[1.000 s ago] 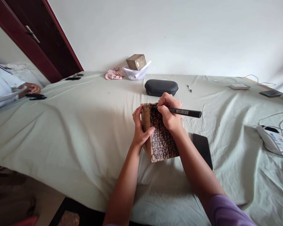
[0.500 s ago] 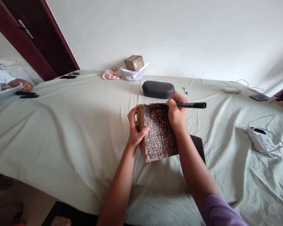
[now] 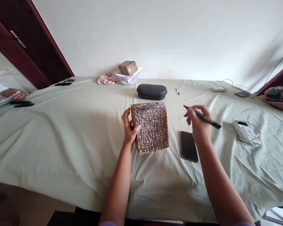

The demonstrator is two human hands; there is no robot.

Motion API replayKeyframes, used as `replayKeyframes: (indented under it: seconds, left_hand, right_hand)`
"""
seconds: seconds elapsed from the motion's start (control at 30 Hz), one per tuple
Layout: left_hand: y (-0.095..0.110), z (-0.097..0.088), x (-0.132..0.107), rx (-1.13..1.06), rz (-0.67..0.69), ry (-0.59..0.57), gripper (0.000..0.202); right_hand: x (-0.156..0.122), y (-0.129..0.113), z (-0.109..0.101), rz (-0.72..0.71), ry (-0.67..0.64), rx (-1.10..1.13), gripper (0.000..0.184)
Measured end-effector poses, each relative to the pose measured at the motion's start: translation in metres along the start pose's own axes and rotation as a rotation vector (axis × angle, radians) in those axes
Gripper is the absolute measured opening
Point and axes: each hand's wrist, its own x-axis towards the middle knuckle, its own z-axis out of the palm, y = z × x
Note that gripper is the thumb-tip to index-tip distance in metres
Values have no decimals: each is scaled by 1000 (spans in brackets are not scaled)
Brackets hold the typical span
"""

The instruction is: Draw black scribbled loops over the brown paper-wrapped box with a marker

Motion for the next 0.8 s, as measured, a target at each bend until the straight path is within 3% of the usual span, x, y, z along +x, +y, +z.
replayKeyframes:
  seconds: [0.13, 0.27, 0.37, 0.47, 0.63, 0.7, 0.8]
  left_hand:
    - [-6, 0, 0, -116, -29, -43, 95]
    - [-10, -3, -2, -190, -132, -88, 101]
    - [-4, -3, -9, -275, -248, -124, 91]
    - [5, -1, -17, -323, -301, -97, 74]
    - [9, 0, -20, -304, -273, -10, 67]
    - [7, 0, -18, -269, -229, 15, 69]
    - [4, -2, -13, -241, -172, 30, 68]
  right_hand:
    - [-30, 26, -31, 280, -187, 90, 40]
    - [-37, 40, -27, 541, -271, 314, 46]
    - [-44, 53, -21, 636, -354, 260, 45]
    - [-51, 73, -22, 544, -418, 3, 42]
    - [-52, 92, -32, 184, -635, -810, 38]
    - [-51, 90, -34, 131, -732, -958, 39]
    - [-49, 82, -36, 67, -798, -1004, 40]
